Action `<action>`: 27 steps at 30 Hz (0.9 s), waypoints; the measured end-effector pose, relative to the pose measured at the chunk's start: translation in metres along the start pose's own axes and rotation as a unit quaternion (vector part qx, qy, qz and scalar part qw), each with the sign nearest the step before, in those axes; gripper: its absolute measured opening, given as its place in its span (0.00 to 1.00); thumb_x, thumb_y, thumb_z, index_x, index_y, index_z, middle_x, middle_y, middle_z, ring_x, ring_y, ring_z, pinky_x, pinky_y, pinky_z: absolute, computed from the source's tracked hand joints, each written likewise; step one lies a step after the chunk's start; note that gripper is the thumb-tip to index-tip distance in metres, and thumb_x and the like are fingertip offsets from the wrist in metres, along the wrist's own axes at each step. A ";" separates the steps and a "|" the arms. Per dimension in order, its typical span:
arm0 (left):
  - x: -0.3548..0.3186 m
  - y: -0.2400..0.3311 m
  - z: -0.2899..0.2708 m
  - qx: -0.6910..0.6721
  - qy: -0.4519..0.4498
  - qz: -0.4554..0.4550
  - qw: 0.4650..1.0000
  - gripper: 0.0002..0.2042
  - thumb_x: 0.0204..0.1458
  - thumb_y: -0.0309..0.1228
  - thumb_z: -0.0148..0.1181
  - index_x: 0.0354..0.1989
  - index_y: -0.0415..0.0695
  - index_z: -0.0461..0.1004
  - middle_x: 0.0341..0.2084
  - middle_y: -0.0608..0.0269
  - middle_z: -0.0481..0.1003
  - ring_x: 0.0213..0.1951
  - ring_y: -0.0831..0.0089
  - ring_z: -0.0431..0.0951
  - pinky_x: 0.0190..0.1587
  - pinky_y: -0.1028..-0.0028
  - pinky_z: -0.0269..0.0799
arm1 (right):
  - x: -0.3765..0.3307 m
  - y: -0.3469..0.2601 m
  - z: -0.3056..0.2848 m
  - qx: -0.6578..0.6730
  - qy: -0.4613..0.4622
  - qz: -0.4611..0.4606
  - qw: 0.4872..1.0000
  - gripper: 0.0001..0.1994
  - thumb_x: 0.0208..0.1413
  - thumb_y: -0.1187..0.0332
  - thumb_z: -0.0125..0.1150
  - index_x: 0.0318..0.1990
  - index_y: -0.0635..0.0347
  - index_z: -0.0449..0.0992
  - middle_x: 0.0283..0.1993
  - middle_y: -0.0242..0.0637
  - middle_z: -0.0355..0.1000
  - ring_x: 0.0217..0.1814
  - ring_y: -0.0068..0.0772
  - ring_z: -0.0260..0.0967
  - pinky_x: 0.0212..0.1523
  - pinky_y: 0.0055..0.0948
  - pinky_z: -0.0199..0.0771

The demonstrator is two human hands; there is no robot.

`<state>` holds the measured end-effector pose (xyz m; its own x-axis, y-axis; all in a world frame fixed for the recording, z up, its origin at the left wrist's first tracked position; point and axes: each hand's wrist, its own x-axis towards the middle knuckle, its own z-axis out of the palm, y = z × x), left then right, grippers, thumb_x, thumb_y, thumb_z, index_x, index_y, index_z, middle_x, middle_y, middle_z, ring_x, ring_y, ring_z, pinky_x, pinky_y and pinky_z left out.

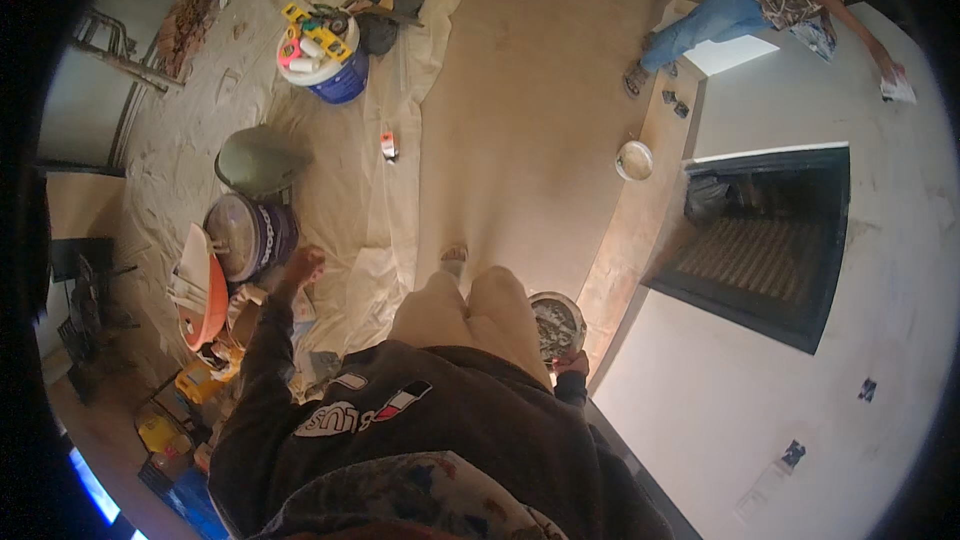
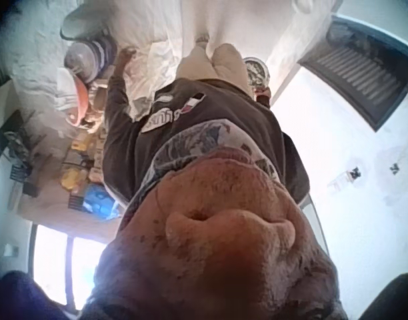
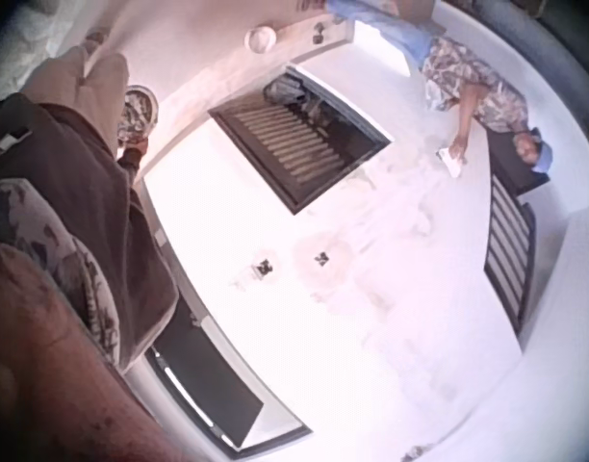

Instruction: The person mixes cement and sand on a rooftop using a hoe and trowel, then scoops the mixture into a bucket. The person carries the bucket inside, walks up a spiral staircase, and places the bucket on a wooden platform.

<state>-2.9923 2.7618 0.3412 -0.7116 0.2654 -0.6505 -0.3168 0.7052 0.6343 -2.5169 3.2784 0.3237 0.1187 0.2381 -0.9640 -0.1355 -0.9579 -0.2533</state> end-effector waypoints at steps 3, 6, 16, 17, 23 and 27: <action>0.067 0.062 -0.067 -0.226 -0.039 -0.026 0.973 0.13 0.50 0.29 0.55 0.44 0.39 0.70 0.27 0.61 0.75 0.22 0.74 0.75 0.22 0.76 0.70 | 0.009 -0.012 0.082 0.002 0.022 0.042 0.999 0.15 0.59 0.56 0.37 0.28 0.53 0.66 0.11 0.27 0.50 0.11 0.30 0.46 0.19 0.41 0.57; 0.119 0.186 -0.048 -0.180 -0.009 -0.024 0.983 0.13 0.52 0.33 0.55 0.44 0.41 0.69 0.28 0.60 0.74 0.23 0.73 0.75 0.23 0.75 0.71 | 0.028 -0.061 0.118 0.026 0.047 0.038 0.998 0.17 0.60 0.55 0.37 0.23 0.52 0.60 0.11 0.27 0.50 0.11 0.31 0.45 0.19 0.43 0.57; 0.227 0.329 -0.110 -0.184 0.092 -0.189 0.960 0.11 0.51 0.36 0.56 0.37 0.42 0.70 0.23 0.60 0.74 0.21 0.70 0.76 0.22 0.70 0.76 | 0.086 -0.189 0.372 0.037 0.017 0.060 0.997 0.14 0.55 0.60 0.42 0.18 0.48 0.58 0.11 0.26 0.50 0.10 0.28 0.43 0.18 0.36 0.55; 0.225 0.324 -0.105 -0.190 0.101 -0.192 0.957 0.11 0.51 0.36 0.56 0.37 0.42 0.70 0.23 0.59 0.74 0.20 0.69 0.76 0.22 0.69 0.76 | 0.084 -0.194 0.384 0.040 0.028 0.063 0.997 0.13 0.55 0.61 0.42 0.18 0.47 0.58 0.11 0.26 0.50 0.09 0.28 0.43 0.18 0.35 0.55; 0.323 0.417 -0.105 -0.196 0.073 -0.214 0.954 0.12 0.50 0.34 0.54 0.39 0.40 0.69 0.24 0.56 0.74 0.20 0.67 0.77 0.22 0.66 0.77 | 0.098 -0.279 0.526 0.061 -0.014 -0.045 0.997 0.15 0.56 0.67 0.44 0.17 0.50 0.57 0.13 0.27 0.46 0.14 0.27 0.38 0.21 0.34 0.51; 0.424 0.413 -0.165 -0.170 0.126 -0.223 0.952 0.12 0.50 0.33 0.53 0.41 0.40 0.68 0.21 0.56 0.73 0.19 0.66 0.76 0.21 0.65 0.77 | 0.112 -0.324 0.665 0.057 0.068 -0.060 0.994 0.10 0.53 0.64 0.46 0.20 0.49 0.59 0.15 0.25 0.52 0.12 0.27 0.47 0.20 0.34 0.57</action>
<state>-3.5283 3.0568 0.3965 -0.5727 -0.2074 -0.7931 -0.7768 0.4466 0.4441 -3.1139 3.7222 0.2432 0.2708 0.3181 -0.9086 -0.2226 -0.8976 -0.3806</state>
